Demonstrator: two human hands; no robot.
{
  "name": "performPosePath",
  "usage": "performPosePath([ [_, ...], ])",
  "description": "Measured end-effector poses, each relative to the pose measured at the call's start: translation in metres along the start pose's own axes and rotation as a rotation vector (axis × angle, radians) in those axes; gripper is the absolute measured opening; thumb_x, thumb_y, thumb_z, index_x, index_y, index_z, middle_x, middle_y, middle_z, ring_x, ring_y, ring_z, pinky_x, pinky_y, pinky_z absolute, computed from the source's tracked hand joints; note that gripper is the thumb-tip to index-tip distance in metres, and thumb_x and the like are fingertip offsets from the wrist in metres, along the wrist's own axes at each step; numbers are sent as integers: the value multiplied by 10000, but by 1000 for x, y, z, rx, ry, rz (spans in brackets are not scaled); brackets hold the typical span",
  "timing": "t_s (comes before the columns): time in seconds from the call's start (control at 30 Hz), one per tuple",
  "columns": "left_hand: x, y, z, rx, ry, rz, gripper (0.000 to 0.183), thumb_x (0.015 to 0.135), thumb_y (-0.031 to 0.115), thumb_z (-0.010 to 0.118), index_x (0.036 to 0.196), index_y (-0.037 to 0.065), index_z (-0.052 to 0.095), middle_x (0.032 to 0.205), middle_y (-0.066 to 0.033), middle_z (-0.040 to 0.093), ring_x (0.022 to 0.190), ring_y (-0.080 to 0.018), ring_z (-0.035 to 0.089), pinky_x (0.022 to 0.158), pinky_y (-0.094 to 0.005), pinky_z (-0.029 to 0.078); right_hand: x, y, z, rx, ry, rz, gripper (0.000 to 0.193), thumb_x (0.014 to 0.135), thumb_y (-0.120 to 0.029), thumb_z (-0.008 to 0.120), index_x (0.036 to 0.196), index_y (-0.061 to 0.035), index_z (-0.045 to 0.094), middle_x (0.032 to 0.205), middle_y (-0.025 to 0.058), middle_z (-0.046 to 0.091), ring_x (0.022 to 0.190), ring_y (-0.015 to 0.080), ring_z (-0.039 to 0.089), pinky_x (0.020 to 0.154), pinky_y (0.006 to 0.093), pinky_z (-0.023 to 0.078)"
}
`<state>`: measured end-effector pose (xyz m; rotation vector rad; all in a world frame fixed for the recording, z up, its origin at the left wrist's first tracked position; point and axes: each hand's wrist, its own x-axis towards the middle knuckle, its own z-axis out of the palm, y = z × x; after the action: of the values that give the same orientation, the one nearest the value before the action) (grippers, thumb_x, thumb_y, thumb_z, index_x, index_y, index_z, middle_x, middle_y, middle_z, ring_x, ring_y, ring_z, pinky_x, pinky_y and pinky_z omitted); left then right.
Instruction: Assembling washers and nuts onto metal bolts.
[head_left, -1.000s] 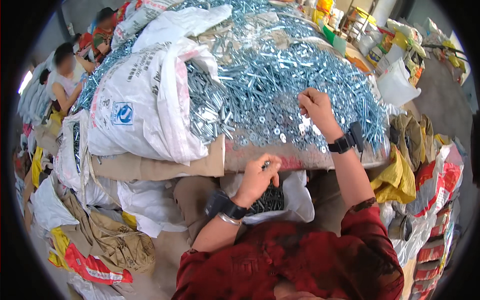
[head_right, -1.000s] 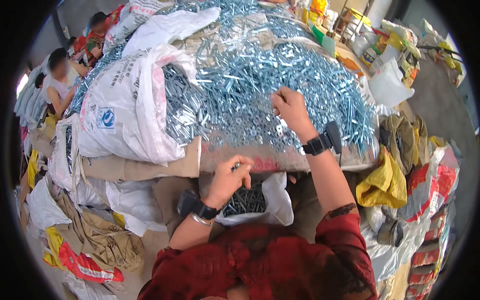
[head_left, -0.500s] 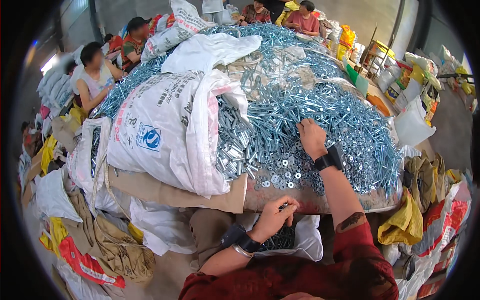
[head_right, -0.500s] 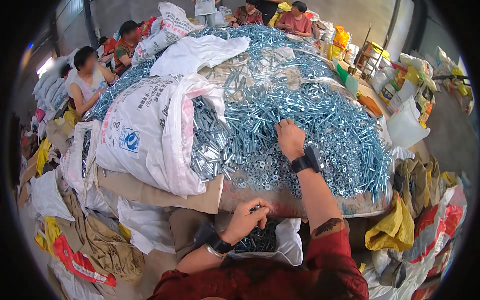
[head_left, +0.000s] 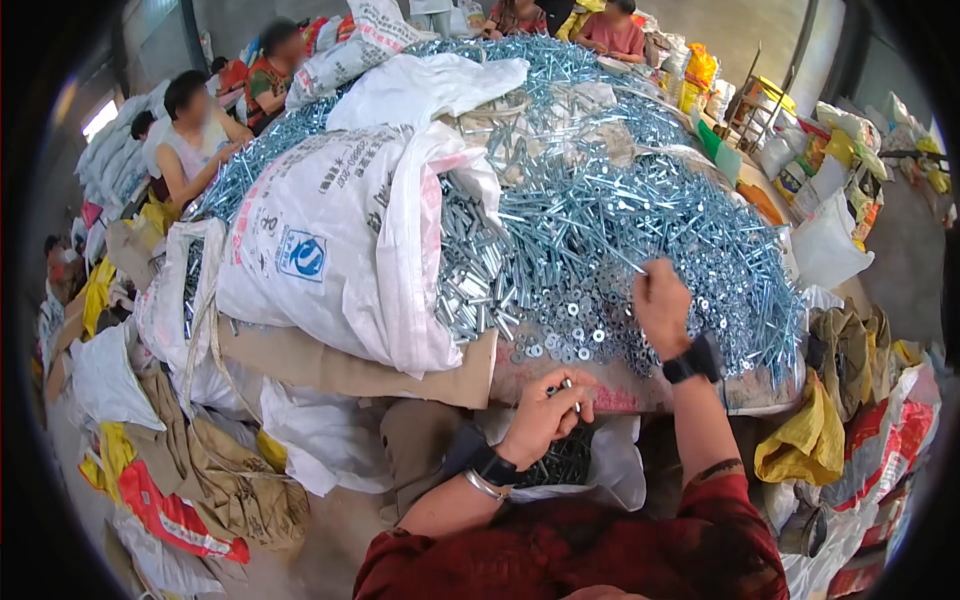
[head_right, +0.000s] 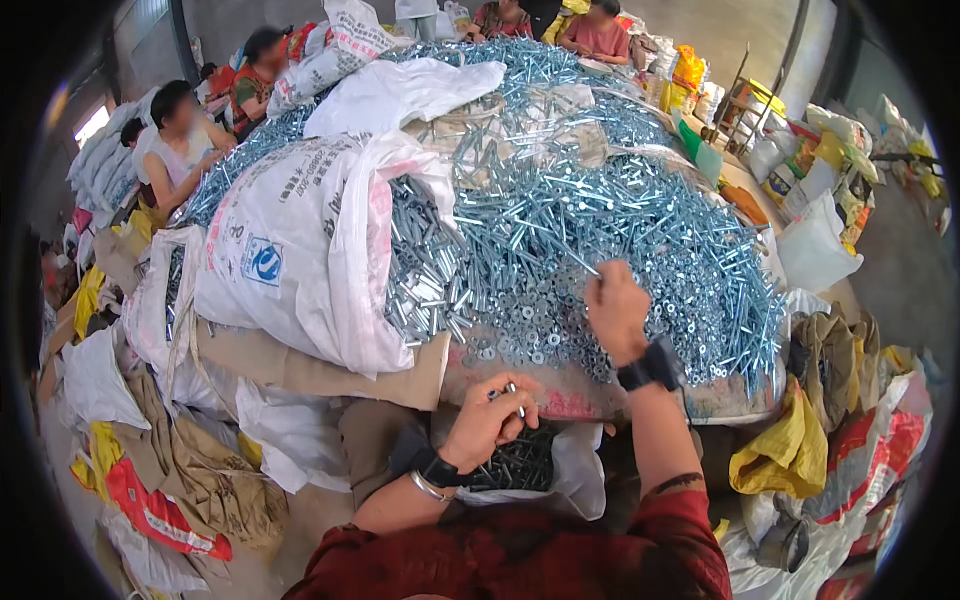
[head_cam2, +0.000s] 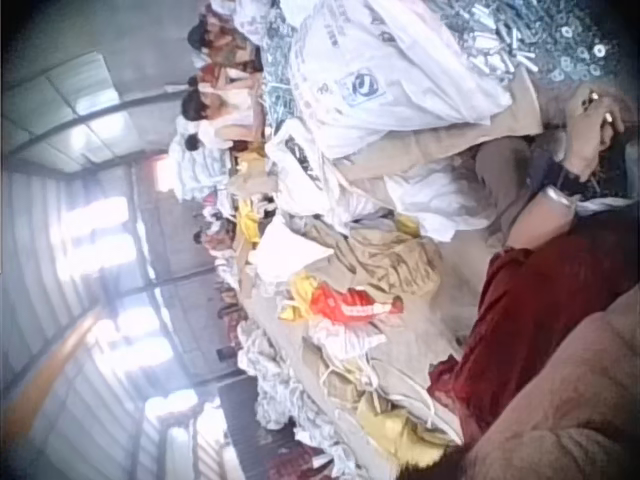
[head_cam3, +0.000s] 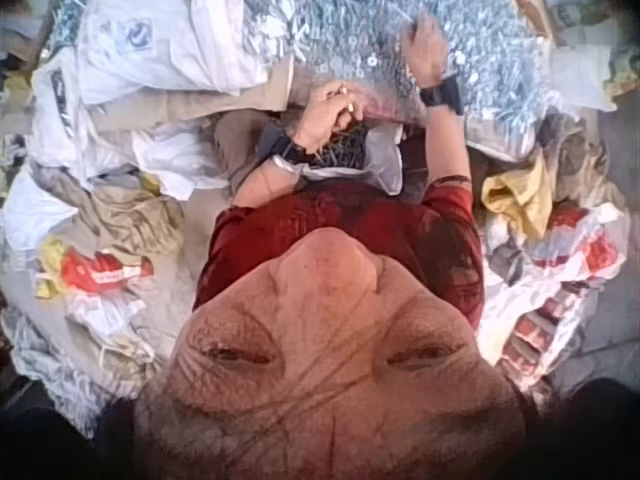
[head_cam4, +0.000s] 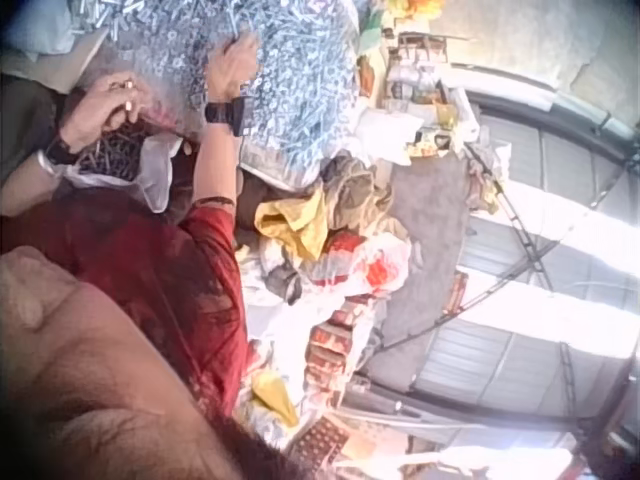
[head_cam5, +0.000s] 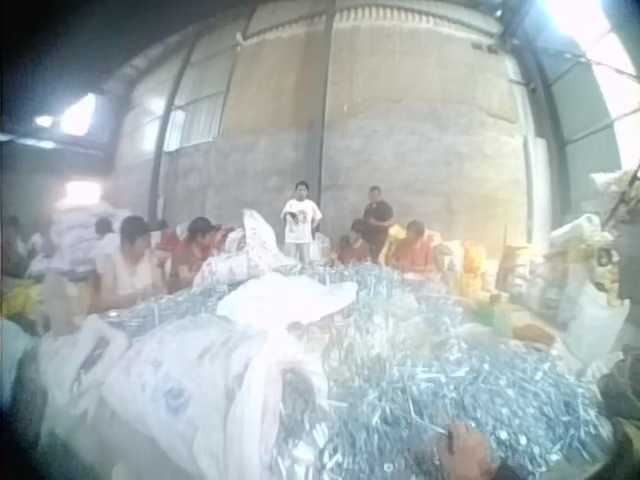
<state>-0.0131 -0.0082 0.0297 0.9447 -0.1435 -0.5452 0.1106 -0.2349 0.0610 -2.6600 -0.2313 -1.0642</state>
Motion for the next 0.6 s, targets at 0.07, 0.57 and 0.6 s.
performPosePath([
  [0.07,1,-2,1,-30,68,64,246,991,137,505,1174,-7,584,812,-110,642,483,-68,446,407,-205,301,-20,2,-37,312,82,155,84,924,-86,607,991,-43,579,781,82,622,653,188,641,569,307,501],
  [0.57,6,-20,-13,-353,-237,109,369,1014,245,487,1273,-1,581,1134,-267,662,725,-176,663,414,-199,393,-116,-71,-169,1247,183,435,220,1056,-178,425,1060,36,476,1013,219,659,741,249,717,664,343,598],
  [0.6,4,-21,-9,-349,-244,102,369,1014,245,487,1273,-1,581,1134,-267,662,725,-176,663,414,-199,393,-119,-74,-170,1243,194,438,220,1056,-178,425,1060,36,476,1013,219,659,741,249,717,664,343,598],
])
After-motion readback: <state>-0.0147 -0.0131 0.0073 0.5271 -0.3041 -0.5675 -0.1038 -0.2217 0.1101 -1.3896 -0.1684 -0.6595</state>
